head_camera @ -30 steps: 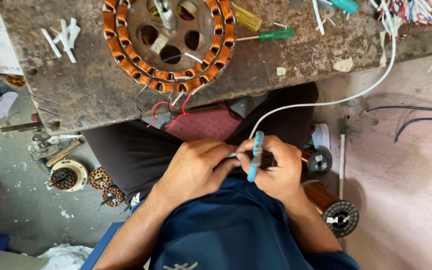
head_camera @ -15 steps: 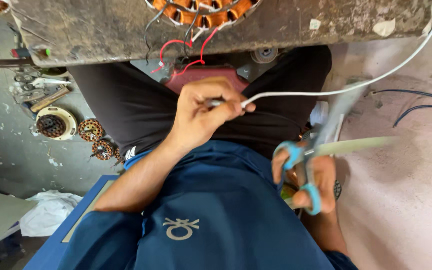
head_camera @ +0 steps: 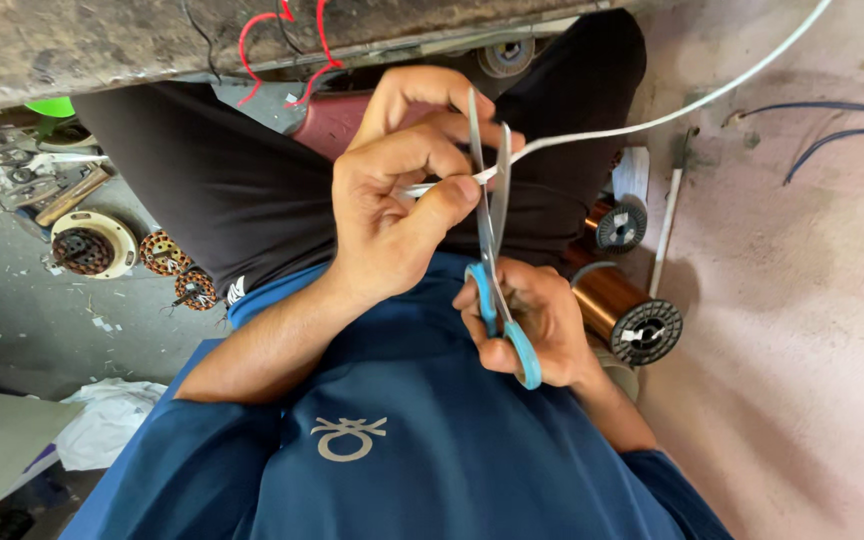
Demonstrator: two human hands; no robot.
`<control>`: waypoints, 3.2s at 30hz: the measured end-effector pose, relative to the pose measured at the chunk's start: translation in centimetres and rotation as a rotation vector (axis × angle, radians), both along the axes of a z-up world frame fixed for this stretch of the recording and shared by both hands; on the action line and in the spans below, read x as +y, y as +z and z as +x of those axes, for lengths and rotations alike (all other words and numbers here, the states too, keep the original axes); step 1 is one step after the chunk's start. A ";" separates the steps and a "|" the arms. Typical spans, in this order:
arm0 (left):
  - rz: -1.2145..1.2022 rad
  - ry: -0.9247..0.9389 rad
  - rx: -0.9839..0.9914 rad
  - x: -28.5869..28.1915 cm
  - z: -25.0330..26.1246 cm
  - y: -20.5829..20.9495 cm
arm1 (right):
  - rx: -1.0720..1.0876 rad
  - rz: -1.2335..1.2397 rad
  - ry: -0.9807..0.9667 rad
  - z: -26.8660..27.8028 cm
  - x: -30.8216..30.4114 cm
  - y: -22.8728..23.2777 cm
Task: The person is repairing a motor stator by inserting white plastic tubes into the copper windings and trimming them with scissors. The person repeatedly cuts the tubes to size and places them into the stator slots.
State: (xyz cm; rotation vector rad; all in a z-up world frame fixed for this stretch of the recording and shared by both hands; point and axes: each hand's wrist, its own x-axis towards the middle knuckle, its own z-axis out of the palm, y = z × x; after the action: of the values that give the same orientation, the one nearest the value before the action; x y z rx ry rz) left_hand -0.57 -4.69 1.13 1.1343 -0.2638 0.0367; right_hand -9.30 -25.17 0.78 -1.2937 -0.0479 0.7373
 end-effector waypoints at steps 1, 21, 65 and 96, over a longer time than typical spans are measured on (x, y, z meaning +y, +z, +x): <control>0.021 0.006 -0.003 -0.1 -0.2 0.2 | -0.014 0.001 -0.004 0.1 0.2 0.2; -0.251 -0.151 0.046 0.3 -2.3 -0.3 | -0.133 -0.042 0.004 -0.6 0.4 1.1; 0.518 -0.218 -0.313 3.9 -1.0 0.4 | -0.616 -0.448 -0.359 5.1 2.1 3.1; -0.040 -0.162 -0.058 4.8 -1.1 -2.6 | -0.321 -0.179 -0.355 8.6 2.2 0.1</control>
State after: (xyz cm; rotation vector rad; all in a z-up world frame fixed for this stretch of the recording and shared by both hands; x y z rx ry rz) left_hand -1.68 0.11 -1.43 1.0702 -0.4038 -0.0681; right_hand -0.68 -22.95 0.91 -1.5319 -0.0103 0.2302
